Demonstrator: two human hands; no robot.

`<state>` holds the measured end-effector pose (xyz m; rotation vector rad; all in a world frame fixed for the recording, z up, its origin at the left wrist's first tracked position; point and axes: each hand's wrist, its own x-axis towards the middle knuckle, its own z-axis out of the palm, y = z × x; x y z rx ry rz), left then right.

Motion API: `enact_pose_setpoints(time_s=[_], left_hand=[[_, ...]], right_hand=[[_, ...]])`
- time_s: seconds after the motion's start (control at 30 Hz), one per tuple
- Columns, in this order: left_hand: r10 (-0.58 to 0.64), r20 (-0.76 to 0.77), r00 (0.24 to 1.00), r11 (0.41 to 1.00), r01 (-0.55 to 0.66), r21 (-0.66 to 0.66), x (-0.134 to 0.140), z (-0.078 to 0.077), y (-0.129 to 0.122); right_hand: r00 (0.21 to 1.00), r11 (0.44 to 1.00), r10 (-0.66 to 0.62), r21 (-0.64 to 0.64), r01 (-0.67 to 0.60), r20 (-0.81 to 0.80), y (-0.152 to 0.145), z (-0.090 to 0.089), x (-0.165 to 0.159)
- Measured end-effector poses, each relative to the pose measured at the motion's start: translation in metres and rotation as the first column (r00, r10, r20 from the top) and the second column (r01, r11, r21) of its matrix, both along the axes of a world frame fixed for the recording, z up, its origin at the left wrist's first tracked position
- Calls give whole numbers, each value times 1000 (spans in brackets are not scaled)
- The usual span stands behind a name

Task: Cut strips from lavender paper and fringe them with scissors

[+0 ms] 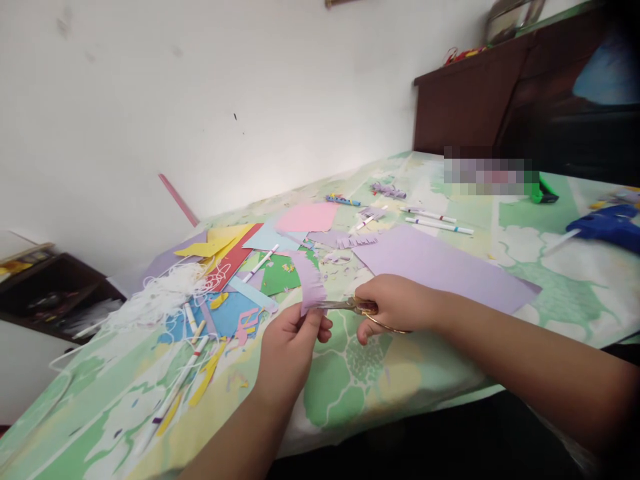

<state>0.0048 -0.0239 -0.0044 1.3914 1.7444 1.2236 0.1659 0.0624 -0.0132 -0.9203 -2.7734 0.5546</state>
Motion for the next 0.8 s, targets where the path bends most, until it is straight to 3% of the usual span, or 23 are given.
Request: enact_pose_setpoints(time_s=[0.37,0.8], left_hand=[[2,-8,1000,1000,-2,-20,0,2,-1],[-83,190,978,995,90,-30,-5,-4,1]], right_hand=[[999,999,-31,15,31,-5,0,1,-1],[998,994,-68,84,68,-2,2,3,2]])
